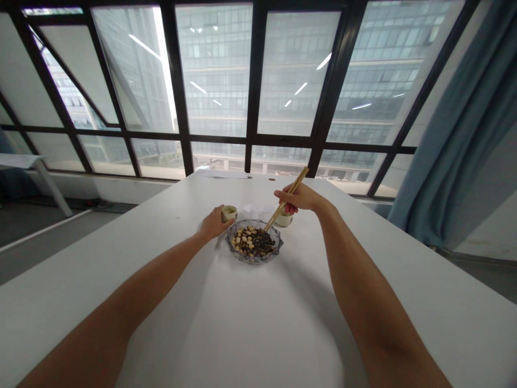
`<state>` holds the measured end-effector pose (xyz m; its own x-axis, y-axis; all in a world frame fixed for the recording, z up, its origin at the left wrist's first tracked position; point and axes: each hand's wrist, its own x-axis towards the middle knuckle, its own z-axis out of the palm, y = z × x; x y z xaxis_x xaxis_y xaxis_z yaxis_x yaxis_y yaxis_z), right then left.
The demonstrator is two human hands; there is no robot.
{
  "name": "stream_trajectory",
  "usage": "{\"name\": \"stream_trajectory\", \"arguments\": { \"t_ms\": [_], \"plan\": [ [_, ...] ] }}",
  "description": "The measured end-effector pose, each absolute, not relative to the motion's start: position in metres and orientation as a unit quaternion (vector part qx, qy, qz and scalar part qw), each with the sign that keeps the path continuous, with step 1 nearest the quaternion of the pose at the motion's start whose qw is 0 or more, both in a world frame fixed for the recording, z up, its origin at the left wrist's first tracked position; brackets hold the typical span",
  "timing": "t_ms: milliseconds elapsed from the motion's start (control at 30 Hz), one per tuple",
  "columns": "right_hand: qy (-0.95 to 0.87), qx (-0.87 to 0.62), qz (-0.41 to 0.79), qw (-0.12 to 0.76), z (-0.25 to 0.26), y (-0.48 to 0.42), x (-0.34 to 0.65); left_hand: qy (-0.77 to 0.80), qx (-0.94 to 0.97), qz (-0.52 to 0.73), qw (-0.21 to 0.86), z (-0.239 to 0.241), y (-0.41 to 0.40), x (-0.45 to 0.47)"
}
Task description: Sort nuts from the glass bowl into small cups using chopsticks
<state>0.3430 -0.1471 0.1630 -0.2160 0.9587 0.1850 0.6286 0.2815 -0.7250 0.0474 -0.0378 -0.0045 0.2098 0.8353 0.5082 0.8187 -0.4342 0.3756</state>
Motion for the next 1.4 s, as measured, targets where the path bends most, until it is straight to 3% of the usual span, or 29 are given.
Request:
{"name": "stream_trajectory", "arguments": {
  "t_ms": [367, 667, 1033, 1167, 1400],
  "plan": [
    [-0.728, -0.532, 0.238, 0.362, 0.163, -0.145, 0.351, 0.533, 0.776, 0.337, 0.013, -0.004, -0.038, 0.048],
    [-0.682, -0.574, 0.127, 0.436, 0.169, -0.149, 0.388, 0.532, 0.779, 0.332, 0.01, -0.005, -0.037, 0.048],
    [-0.654, -0.617, 0.074, 0.432, 0.158, -0.141, 0.396, 0.533, 0.778, 0.332, 0.012, -0.005, -0.037, 0.045],
    [-0.665, -0.623, 0.068, 0.406, 0.152, -0.135, 0.398, 0.534, 0.777, 0.333, 0.012, -0.004, -0.038, 0.045],
    [-0.651, -0.585, 0.142, 0.462, 0.161, -0.139, 0.387, 0.532, 0.781, 0.326, 0.018, -0.005, -0.036, 0.046]
  ]
}}
